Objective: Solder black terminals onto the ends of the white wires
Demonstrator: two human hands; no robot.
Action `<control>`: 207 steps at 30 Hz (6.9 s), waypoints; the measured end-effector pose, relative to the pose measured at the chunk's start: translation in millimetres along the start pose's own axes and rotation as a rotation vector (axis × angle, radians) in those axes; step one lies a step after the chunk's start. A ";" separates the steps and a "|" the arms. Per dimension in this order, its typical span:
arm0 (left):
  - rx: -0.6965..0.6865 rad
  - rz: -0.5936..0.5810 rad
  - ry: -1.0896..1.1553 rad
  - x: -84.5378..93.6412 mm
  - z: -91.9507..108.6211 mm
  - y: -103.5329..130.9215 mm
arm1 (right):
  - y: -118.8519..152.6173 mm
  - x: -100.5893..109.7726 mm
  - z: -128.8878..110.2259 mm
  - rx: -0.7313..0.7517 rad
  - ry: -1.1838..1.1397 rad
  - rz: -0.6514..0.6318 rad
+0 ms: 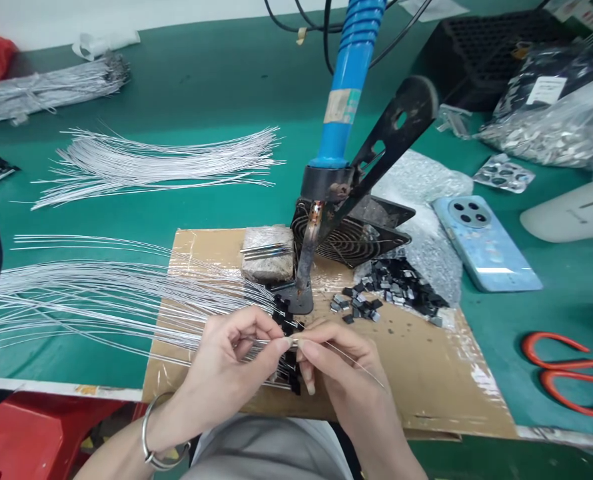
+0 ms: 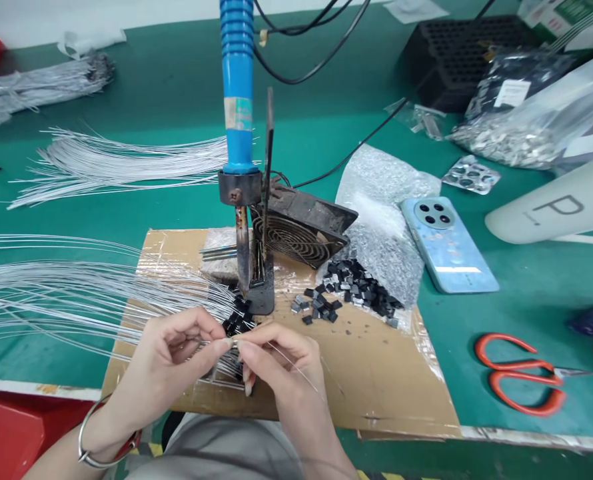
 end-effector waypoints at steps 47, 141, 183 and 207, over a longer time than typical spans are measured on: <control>0.051 0.228 0.170 -8.9 2.3 -1.3 | 3.3 1.9 2.5 0.140 0.055 0.039; -0.028 0.091 0.133 -8.5 6.8 -5.1 | 6.5 -4.8 -20.3 0.226 0.225 0.285; 0.019 0.155 0.010 -5.6 9.9 -27.3 | 9.6 -0.7 -43.5 0.522 0.612 0.195; 0.077 0.197 0.048 2.0 18.0 -35.7 | -2.4 -10.9 -44.6 0.434 0.483 0.236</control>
Point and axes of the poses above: each hand's wrist, its own y-axis away from the middle knuckle, its own x-axis out of the back of the hand, z = x × y, the point moved 4 cm from there along -y, towards the middle knuckle, and after that the axes turned 5 degrees about -y, right-handed, at the moved point
